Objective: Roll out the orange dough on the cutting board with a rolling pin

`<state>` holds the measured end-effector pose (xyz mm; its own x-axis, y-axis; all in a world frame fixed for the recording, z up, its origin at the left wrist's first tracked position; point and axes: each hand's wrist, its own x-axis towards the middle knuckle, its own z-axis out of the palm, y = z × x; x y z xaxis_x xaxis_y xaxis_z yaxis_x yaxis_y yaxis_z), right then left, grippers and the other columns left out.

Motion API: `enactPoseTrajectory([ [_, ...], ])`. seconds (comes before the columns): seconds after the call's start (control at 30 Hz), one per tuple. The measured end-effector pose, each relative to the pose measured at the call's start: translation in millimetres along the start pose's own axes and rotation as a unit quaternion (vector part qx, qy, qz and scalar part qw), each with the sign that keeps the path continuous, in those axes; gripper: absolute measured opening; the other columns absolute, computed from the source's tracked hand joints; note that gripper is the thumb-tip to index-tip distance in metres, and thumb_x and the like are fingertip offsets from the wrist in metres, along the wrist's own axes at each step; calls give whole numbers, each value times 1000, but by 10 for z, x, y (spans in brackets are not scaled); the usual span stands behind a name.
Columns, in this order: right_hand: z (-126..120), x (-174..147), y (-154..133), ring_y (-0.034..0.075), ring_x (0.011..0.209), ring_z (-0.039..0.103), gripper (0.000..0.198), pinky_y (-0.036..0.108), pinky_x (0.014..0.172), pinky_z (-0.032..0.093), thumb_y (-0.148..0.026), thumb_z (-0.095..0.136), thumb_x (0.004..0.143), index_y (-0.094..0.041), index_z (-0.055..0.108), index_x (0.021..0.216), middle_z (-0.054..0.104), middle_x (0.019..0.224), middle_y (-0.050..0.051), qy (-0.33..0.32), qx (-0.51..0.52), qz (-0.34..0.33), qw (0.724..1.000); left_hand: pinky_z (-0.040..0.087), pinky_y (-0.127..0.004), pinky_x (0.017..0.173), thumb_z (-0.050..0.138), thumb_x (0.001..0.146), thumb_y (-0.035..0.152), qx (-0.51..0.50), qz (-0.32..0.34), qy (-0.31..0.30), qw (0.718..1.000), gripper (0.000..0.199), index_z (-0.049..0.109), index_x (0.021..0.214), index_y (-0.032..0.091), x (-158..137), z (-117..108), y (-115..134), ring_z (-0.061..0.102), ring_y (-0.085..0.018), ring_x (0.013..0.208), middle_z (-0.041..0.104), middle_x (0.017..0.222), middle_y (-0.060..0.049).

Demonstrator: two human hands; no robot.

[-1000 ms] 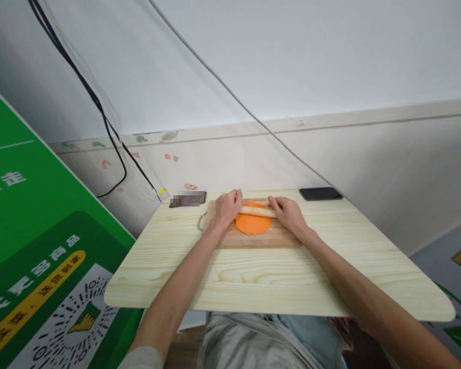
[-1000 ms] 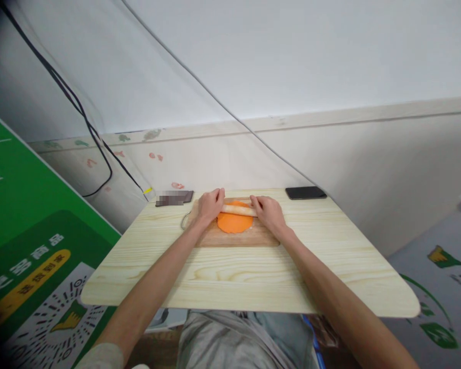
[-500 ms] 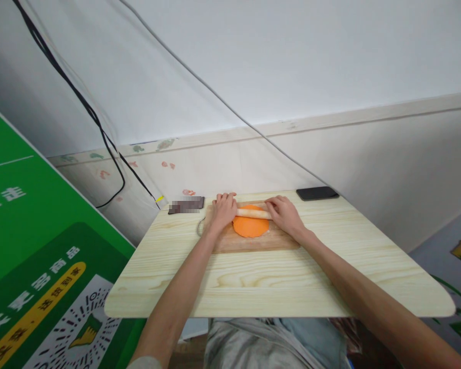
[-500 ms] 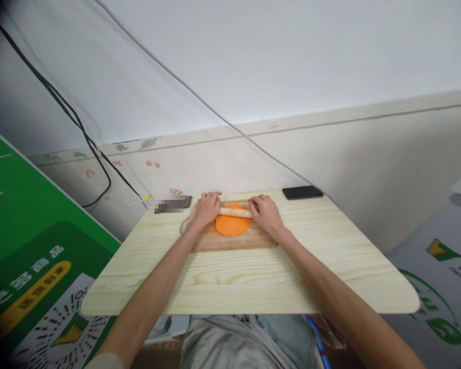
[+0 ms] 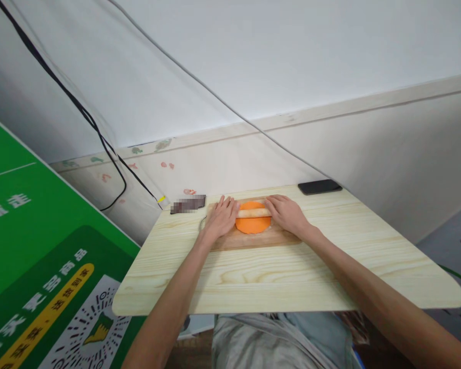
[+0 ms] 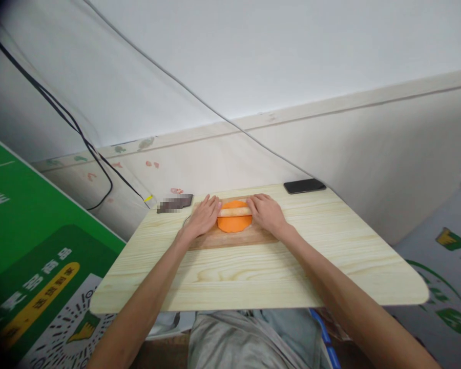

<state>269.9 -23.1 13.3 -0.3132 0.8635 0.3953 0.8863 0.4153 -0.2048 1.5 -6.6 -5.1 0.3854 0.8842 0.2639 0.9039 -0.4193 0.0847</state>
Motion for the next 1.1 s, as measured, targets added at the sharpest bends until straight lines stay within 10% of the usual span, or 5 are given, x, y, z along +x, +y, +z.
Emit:
enactPoseTrajectory([
  [0.53, -30, -395, -140, 37, 136, 62, 52, 51, 115, 48, -36, 28, 116, -11, 73, 126, 74, 131, 25, -3, -66, -45, 997, 35, -50, 139, 19, 117, 44, -23, 11, 60, 998, 66, 45, 168, 10, -616, -57, 219, 38, -27, 168, 48, 174, -17],
  [1.1, 100, 608, 101, 34, 133, 67, 46, 43, 106, 51, -35, 41, 112, -11, 71, 137, 72, 145, 23, -136, -58, 81, 986, 38, -52, 130, 26, 116, 38, 2, -78, -12, 997, 54, 66, 143, 14, 406, 14, -72, 53, -29, 154, 66, 155, -20],
])
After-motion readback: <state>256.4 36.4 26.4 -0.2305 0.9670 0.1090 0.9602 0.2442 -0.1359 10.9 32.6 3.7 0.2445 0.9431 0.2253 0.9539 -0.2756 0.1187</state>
